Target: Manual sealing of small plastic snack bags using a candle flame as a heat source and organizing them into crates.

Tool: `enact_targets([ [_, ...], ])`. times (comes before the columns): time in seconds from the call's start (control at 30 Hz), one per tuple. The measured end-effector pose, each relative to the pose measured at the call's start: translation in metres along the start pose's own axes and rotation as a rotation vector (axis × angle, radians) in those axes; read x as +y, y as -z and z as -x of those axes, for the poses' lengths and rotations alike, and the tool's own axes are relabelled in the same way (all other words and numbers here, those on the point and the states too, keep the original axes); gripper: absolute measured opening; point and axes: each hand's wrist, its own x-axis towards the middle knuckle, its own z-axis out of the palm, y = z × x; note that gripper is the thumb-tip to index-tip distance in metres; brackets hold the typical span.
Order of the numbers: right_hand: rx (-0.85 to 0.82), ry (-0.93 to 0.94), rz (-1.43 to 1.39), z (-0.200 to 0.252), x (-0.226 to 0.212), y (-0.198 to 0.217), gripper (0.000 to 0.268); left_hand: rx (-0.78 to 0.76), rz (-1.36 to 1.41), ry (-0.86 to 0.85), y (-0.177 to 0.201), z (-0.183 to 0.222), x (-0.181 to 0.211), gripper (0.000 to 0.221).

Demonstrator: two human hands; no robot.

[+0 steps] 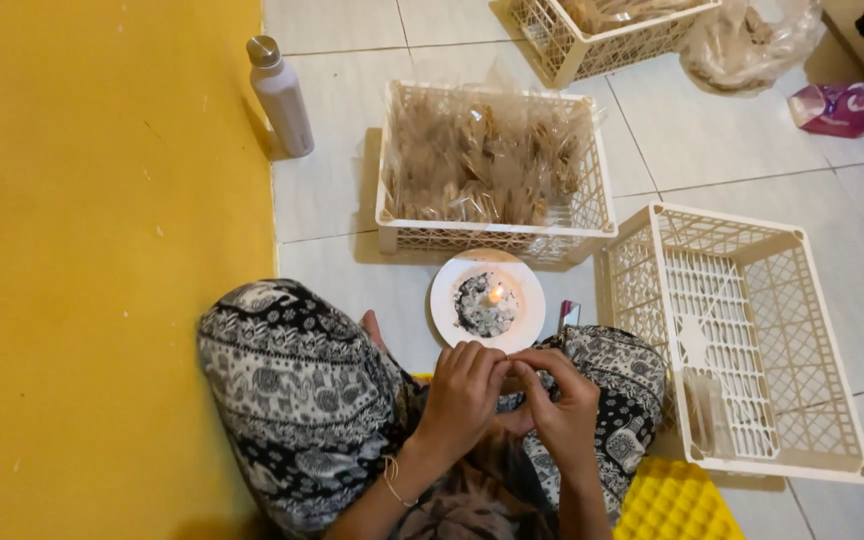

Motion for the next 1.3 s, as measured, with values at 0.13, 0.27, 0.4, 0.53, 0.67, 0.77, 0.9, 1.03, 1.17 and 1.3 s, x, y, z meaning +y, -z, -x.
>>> enact_targets([
  [0.13,-0.036,0.023,-0.006,-0.001,0.001,0.007,0.009,0.032,0.062,0.105,-0.003,0.013,0.026,0.019],
  [0.27,-0.042,0.085,-0.026,0.009,0.005,0.015,0.009,0.043,0.349,0.321,-0.004,0.030,0.053,0.018],
  [0.4,-0.085,0.219,-0.103,0.019,0.006,0.026,0.010,0.097,0.454,0.407,-0.006,0.046,0.072,0.019],
  [0.53,-0.109,0.135,-0.140,0.038,0.023,0.034,0.018,0.082,0.402,0.355,-0.001,0.050,0.077,0.018],
  [0.67,-0.208,0.111,-0.186,0.036,0.021,0.031,0.038,0.110,0.439,0.236,-0.002,0.047,0.080,0.017],
  [0.77,-0.236,0.120,-0.230,0.036,0.013,0.033,0.045,0.086,0.447,0.237,-0.006,0.045,0.083,0.018],
  [0.9,-0.214,0.143,-0.193,0.052,0.035,0.035,0.045,0.019,0.508,0.267,-0.002,0.046,0.086,0.018],
  [1.03,-0.128,0.136,-0.145,0.062,0.029,0.028,0.046,-0.016,0.486,0.291,-0.005,0.050,0.087,0.016],
  [1.17,-0.078,0.122,-0.094,0.061,0.033,0.022,0.046,-0.085,0.431,0.328,-0.003,0.046,0.083,0.018],
  [1.3,-0.056,0.155,-0.042,0.059,0.027,0.022,0.049,-0.097,0.412,0.312,-0.006,0.048,0.079,0.023],
])
